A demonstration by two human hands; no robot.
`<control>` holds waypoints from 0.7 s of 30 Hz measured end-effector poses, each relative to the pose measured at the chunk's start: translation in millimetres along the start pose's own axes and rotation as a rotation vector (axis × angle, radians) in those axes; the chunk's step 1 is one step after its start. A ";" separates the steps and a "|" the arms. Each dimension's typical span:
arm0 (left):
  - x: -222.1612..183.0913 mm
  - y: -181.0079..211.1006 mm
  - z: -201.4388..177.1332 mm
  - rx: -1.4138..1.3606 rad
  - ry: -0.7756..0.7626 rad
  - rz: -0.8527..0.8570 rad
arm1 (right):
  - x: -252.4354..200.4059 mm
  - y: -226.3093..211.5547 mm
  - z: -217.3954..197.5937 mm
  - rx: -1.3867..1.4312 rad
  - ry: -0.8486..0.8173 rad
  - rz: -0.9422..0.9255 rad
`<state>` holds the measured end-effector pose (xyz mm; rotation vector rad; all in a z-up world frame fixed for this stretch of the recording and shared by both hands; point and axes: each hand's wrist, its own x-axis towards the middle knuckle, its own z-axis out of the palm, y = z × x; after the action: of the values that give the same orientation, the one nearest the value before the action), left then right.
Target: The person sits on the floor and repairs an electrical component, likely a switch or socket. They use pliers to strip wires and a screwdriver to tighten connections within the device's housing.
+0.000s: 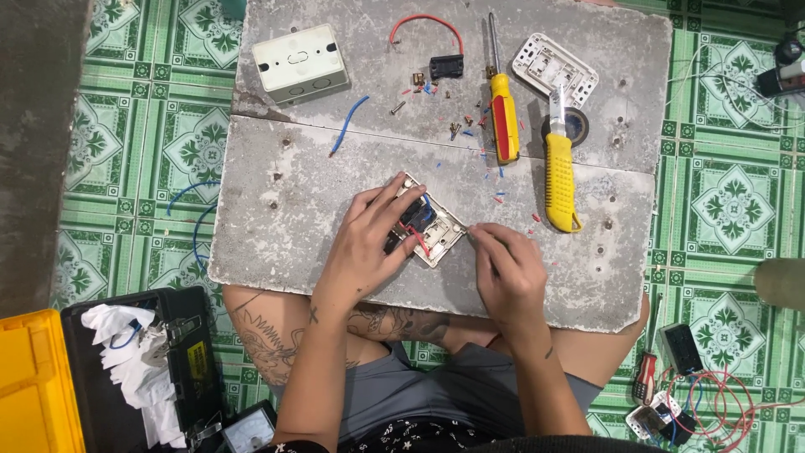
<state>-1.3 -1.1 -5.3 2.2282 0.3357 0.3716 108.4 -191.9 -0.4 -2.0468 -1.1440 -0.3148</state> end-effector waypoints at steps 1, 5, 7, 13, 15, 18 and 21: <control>0.0 -0.1 0.1 0.000 0.000 0.000 | -2.4 2.3 0.3 0.000 0.000 0.000; 0.0 0.0 -0.5 -0.003 0.004 0.006 | -9.8 7.1 2.5 -0.018 0.069 0.032; 0.2 1.0 -1.5 -0.003 0.002 0.006 | -11.0 7.2 3.6 0.013 0.073 0.066; 0.6 2.0 -3.1 -0.005 0.007 0.013 | -4.3 3.2 2.8 0.150 -0.050 0.173; 0.4 1.1 -2.3 -0.003 0.005 0.010 | -5.7 7.9 9.2 0.171 -0.116 0.172; 0.8 3.0 -3.4 -0.019 -0.005 -0.005 | -3.4 6.8 23.0 0.097 -0.176 0.177; 0.3 4.0 -3.9 -0.015 -0.003 -0.006 | 6.5 1.5 27.8 0.064 -0.194 0.175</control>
<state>-2.0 -0.7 0.2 2.2124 0.3376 0.3666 109.4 -168.5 -16.6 -2.1384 -1.0642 0.0066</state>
